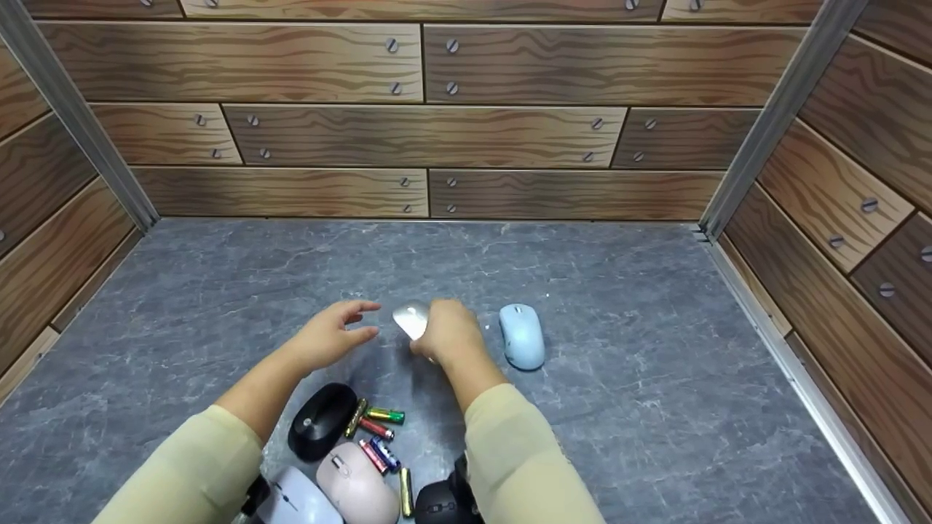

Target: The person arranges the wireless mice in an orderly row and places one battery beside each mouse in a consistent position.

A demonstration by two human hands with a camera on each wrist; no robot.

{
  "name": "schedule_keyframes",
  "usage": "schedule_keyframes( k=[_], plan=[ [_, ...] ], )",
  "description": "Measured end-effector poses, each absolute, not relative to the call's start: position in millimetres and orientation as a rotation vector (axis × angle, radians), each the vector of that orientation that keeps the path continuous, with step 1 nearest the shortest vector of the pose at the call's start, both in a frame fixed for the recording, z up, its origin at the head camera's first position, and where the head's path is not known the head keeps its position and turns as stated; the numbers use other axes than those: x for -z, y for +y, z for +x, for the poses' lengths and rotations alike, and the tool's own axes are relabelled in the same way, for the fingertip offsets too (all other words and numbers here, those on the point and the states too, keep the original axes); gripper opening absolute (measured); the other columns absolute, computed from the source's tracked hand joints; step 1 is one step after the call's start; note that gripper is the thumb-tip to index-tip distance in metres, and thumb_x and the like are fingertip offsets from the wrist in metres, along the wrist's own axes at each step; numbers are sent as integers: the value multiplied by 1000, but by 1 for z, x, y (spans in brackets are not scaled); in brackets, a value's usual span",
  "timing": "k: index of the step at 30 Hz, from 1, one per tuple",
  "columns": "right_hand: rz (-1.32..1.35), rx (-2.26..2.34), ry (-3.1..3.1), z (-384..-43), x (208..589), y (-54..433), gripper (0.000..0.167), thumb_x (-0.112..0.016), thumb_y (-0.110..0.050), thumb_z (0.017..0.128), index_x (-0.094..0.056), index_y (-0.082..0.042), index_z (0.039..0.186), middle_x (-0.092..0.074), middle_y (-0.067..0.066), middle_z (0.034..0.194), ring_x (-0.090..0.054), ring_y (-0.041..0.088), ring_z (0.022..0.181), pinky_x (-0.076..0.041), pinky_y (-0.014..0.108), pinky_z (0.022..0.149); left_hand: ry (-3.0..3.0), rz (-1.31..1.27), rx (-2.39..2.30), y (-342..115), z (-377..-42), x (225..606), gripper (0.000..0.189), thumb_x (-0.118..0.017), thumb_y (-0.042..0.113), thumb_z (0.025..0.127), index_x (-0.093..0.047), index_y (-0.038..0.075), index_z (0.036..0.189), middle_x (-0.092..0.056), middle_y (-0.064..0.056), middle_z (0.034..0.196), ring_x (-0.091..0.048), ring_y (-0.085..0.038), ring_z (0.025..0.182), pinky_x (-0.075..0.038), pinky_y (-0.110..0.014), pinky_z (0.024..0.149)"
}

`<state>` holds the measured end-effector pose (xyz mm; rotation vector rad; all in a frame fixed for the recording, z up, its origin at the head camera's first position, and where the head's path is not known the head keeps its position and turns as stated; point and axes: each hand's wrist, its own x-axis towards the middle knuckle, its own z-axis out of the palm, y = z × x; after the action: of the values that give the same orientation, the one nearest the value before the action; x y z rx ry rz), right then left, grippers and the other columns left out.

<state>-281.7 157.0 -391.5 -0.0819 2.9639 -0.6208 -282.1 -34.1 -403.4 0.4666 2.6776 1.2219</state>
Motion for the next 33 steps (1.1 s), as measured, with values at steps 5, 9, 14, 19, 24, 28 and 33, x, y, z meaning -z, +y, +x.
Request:
schedule_keyframes(
  k=[5, 9, 14, 19, 24, 28, 33],
  plan=[
    [3, 571, 2952, -290, 394, 155, 61, -79, -34, 64, -55, 5, 105, -60, 16, 94, -57, 30, 87, -47, 42, 79, 2690, 423, -1219, -34, -289, 402, 46, -59, 27, 88, -50, 9, 129, -44, -13, 134, -41, -30, 123, -34, -45, 101],
    [74, 520, 2926, -295, 397, 153, 64, -78, -36, 66, -55, 5, 109, -61, 18, 98, -58, 30, 89, -47, 43, 80, 2702, 418, -1216, -33, -292, 404, 47, -59, 27, 88, -49, 9, 130, -44, -13, 136, -37, -31, 127, -30, -46, 103],
    [112, 532, 2924, -297, 404, 148, 55, -78, -35, 66, -60, 6, 98, -62, 19, 94, -59, 31, 86, -47, 42, 81, 2708, 413, -1212, -31, -295, 407, 47, -59, 27, 87, -50, 9, 129, -45, -14, 135, -37, -32, 126, -29, -47, 104],
    [126, 570, 2962, -298, 413, 141, 51, -78, -33, 63, -62, 6, 91, -63, 19, 89, -60, 31, 81, -49, 41, 78, 2711, 432, -1199, -29, -296, 409, 47, -60, 24, 86, -50, 6, 128, -45, -18, 132, -40, -34, 123, -31, -47, 102],
    [184, 581, 2947, -298, 418, 137, 52, -76, -35, 64, -63, 6, 93, -63, 19, 91, -60, 30, 81, -49, 41, 76, 2718, 450, -1173, -28, -297, 409, 47, -61, 25, 86, -50, 7, 128, -44, -20, 132, -41, -34, 122, -32, -47, 102],
    [223, 590, 2929, -299, 422, 135, 56, -76, -37, 66, -62, 8, 98, -63, 21, 96, -59, 31, 85, -49, 40, 79, 2715, 439, -1133, -28, -298, 410, 47, -60, 27, 87, -50, 8, 129, -43, -19, 134, -39, -33, 124, -31, -46, 103],
    [259, 599, 2936, -300, 426, 130, 60, -76, -38, 68, -60, 9, 101, -62, 22, 101, -59, 33, 90, -48, 41, 82, 2723, 440, -1104, -29, -301, 411, 46, -59, 26, 87, -50, 8, 128, -44, -17, 134, -39, -33, 125, -31, -45, 103]
  ],
)
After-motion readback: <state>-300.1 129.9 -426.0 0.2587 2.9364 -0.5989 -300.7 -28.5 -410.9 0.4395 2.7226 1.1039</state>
